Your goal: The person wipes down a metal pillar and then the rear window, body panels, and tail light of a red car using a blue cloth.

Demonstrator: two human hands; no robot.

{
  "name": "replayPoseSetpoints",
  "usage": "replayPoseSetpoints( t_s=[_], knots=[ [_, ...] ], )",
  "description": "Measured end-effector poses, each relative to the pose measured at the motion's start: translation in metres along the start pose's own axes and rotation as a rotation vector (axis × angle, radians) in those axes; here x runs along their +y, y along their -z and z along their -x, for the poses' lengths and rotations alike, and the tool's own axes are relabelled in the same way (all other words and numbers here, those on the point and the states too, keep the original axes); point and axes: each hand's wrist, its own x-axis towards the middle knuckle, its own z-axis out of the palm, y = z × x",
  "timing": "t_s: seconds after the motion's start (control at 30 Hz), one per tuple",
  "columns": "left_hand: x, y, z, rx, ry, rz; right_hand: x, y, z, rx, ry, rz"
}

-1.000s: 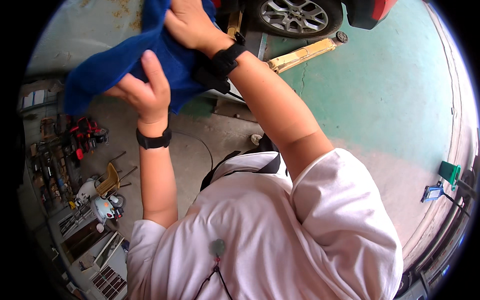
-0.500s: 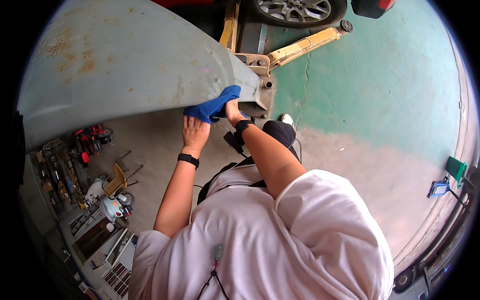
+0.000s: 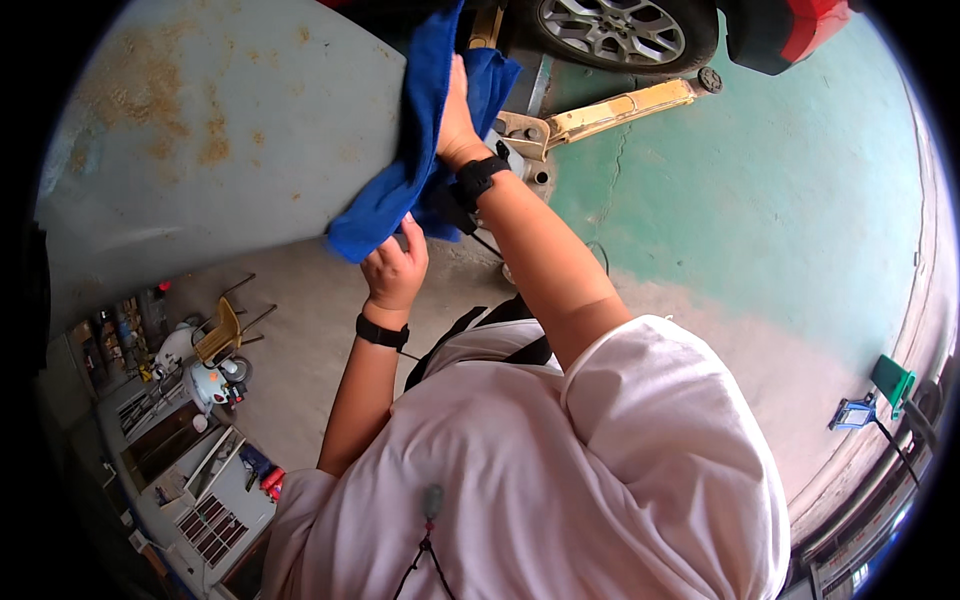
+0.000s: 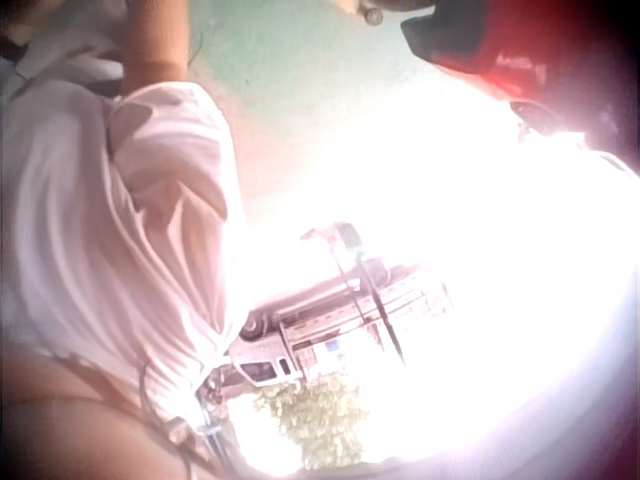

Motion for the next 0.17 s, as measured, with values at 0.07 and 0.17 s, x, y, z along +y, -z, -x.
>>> replayPoseSetpoints(
  t_s=[0.07,0.17],
  knots=[
    [-0.005,-0.003,0.009,-0.031,-0.147,-0.437,0.019,0.009,-0.003,-0.116,-0.295,-0.101],
    [-0.018,-0.022,0.026,-0.042,-0.236,-0.47,0.093,0.005,0.032,-0.001,-0.535,-0.226]
  ],
)
